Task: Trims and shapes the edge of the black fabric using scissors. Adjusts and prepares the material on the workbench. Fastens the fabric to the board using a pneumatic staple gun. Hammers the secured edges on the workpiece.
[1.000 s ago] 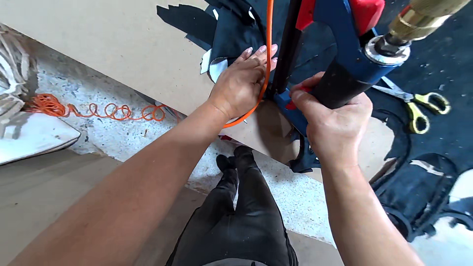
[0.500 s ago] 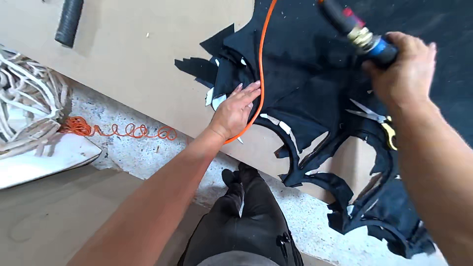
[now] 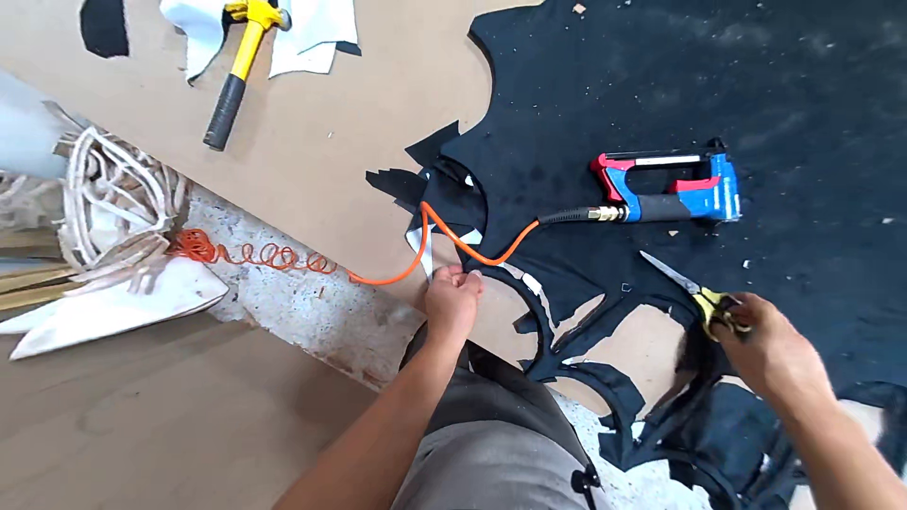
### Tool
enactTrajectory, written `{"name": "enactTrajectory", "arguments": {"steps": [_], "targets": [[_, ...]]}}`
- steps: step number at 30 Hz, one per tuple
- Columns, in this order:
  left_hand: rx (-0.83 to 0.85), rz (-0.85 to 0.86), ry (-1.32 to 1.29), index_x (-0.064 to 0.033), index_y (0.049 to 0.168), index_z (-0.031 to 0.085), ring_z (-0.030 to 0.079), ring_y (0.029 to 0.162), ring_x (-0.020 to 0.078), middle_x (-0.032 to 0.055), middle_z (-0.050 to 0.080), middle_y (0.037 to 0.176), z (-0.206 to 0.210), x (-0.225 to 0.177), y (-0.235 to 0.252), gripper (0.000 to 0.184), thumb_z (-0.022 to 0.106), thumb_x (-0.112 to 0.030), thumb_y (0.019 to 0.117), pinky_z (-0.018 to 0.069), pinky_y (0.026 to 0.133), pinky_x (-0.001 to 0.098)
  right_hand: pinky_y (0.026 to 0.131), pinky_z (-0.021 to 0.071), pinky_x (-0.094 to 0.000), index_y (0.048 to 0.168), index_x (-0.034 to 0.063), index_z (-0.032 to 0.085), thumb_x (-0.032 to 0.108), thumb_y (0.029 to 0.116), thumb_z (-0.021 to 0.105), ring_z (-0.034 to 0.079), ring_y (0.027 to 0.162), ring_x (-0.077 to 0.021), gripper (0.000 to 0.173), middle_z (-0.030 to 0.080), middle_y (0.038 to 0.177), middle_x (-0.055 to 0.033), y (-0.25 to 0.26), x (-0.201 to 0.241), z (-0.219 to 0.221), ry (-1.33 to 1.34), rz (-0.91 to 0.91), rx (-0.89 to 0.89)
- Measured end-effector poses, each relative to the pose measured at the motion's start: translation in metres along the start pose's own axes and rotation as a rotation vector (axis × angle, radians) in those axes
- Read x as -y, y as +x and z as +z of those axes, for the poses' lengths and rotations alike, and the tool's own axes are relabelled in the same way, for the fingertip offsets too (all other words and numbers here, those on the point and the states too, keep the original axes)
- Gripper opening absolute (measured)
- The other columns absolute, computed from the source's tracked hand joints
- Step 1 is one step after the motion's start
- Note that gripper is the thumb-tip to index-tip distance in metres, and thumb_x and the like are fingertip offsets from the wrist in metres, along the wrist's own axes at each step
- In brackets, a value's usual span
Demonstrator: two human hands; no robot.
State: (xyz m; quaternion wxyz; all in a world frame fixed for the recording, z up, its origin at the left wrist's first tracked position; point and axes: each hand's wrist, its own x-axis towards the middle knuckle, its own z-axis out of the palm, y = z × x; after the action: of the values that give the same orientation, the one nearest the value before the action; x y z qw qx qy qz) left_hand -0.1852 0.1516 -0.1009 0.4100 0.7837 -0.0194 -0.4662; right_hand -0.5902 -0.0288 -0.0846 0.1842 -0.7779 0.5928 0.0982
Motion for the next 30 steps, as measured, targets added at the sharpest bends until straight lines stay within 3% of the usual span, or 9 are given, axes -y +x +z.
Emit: {"name": "enactTrajectory", "arguments": {"steps": [2, 5, 8, 10, 14, 20, 23, 27, 30], "targets": [[0.028, -0.084, -0.170, 0.0022, 0.134, 0.049, 0.077, 0.085, 0.0245, 0.0166, 0.074, 0.100, 0.000, -0.012, 0.007, 0.039, 0.065, -0.015, 0.1024, 0.0652, 0.080, 0.0408, 0.078, 0.0517, -0.0751, 0.145, 0.0110, 0.052, 0.011, 0.0917, 0.072, 0.067, 0.099, -0.0514, 0.057, 0.067, 0.116, -0.0269, 0.007, 0.006, -0.006, -0.133, -0.015, 0.088], [0.136, -0.120, -0.248, 0.0041, 0.120, 0.053, 0.076, 0.074, 0.0265, 0.0190, 0.075, 0.087, -0.011, -0.014, 0.026, 0.027, 0.065, -0.013, 0.1016, 0.0651, 0.071, 0.0394, 0.067, 0.0526, -0.0733, 0.143, 0.0204, 0.060, 0.015, 0.0882, 0.076, 0.071, 0.082, -0.0460, 0.058, 0.074, 0.098, -0.0212, 0.012, 0.017, -0.029, -0.214, -0.099, 0.245], [0.219, -0.101, -0.236, 0.0035, 0.118, 0.053, 0.078, 0.081, 0.0299, 0.0206, 0.075, 0.092, -0.020, -0.013, 0.034, 0.025, 0.067, -0.003, 0.0980, 0.0661, 0.076, 0.0418, 0.074, 0.0620, -0.0554, 0.134, 0.0297, 0.067, 0.019, 0.0873, 0.079, 0.075, 0.081, -0.0216, 0.049, 0.078, 0.096, -0.0009, 0.024, 0.049, -0.054, -0.025, -0.218, 0.491], [0.278, -0.095, -0.239, 0.0032, 0.115, 0.052, 0.078, 0.084, 0.0314, 0.0213, 0.076, 0.094, -0.024, -0.010, 0.040, 0.021, 0.064, 0.001, 0.0976, 0.0663, 0.077, 0.0428, 0.069, 0.0617, -0.0431, 0.123, 0.0314, 0.071, 0.029, 0.0858, 0.084, 0.071, 0.073, -0.0109, 0.039, 0.075, 0.087, 0.0068, 0.044, 0.094, -0.056, 0.018, -0.356, 0.657], [0.292, -0.081, -0.275, 0.0039, 0.110, 0.056, 0.078, 0.083, 0.0331, 0.0220, 0.076, 0.094, -0.026, -0.006, 0.045, 0.015, 0.064, -0.001, 0.0988, 0.0669, 0.075, 0.0441, 0.064, 0.0589, -0.0435, 0.120, 0.0251, 0.070, 0.048, 0.0762, 0.089, 0.067, 0.069, -0.0120, 0.053, 0.071, 0.081, 0.0051, 0.100, 0.182, -0.038, -0.011, -0.524, 0.857], [0.319, -0.042, -0.129, 0.0000, 0.112, 0.061, 0.078, 0.077, 0.0278, 0.0156, 0.078, 0.088, -0.028, -0.015, 0.049, 0.037, 0.063, -0.036, 0.1037, 0.0676, 0.072, 0.0418, 0.057, 0.0541, -0.0359, 0.110, 0.0202, 0.075, 0.031, 0.0791, 0.090, 0.062, 0.061, -0.0121, 0.036, 0.067, 0.072, 0.0014, 0.150, 0.218, -0.030, 0.015, -0.611, 0.948], [0.333, -0.014, -0.094, -0.0005, 0.111, 0.062, 0.079, 0.076, 0.0277, 0.0150, 0.078, 0.087, -0.029, -0.016, 0.051, 0.036, 0.059, -0.036, 0.1056, 0.0680, 0.071, 0.0416, 0.045, 0.0501, -0.0259, 0.112, 0.0242, 0.074, 0.044, 0.0748, 0.089, 0.059, 0.055, -0.0062, 0.045, 0.067, 0.070, 0.0040, 0.168, 0.208, -0.032, 0.040, -0.637, 0.985], [0.350, 0.005, -0.040, -0.0018, 0.108, 0.061, 0.078, 0.075, 0.0248, 0.0123, 0.078, 0.085, -0.029, -0.016, 0.050, 0.031, 0.062, -0.033, 0.1047, 0.0678, 0.071, 0.0386, 0.049, 0.0527, -0.0221, 0.114, 0.0222, 0.072, 0.048, 0.0770, 0.086, 0.063, 0.061, -0.0031, 0.047, 0.069, 0.078, 0.0042, 0.174, 0.211, -0.026, 0.046, -0.666, 1.028], [0.352, 0.018, -0.042, -0.0018, 0.105, 0.058, 0.078, 0.074, 0.0251, 0.0136, 0.077, 0.085, -0.030, -0.014, 0.051, 0.020, 0.062, -0.021, 0.1047, 0.0678, 0.069, 0.0377, 0.047, 0.0482, -0.0166, 0.115, 0.0264, 0.073, 0.051, 0.0786, 0.084, 0.061, 0.060, 0.0019, 0.045, 0.070, 0.077, 0.0077, 0.177, 0.214, -0.023, 0.061, -0.687, 1.068]]}}
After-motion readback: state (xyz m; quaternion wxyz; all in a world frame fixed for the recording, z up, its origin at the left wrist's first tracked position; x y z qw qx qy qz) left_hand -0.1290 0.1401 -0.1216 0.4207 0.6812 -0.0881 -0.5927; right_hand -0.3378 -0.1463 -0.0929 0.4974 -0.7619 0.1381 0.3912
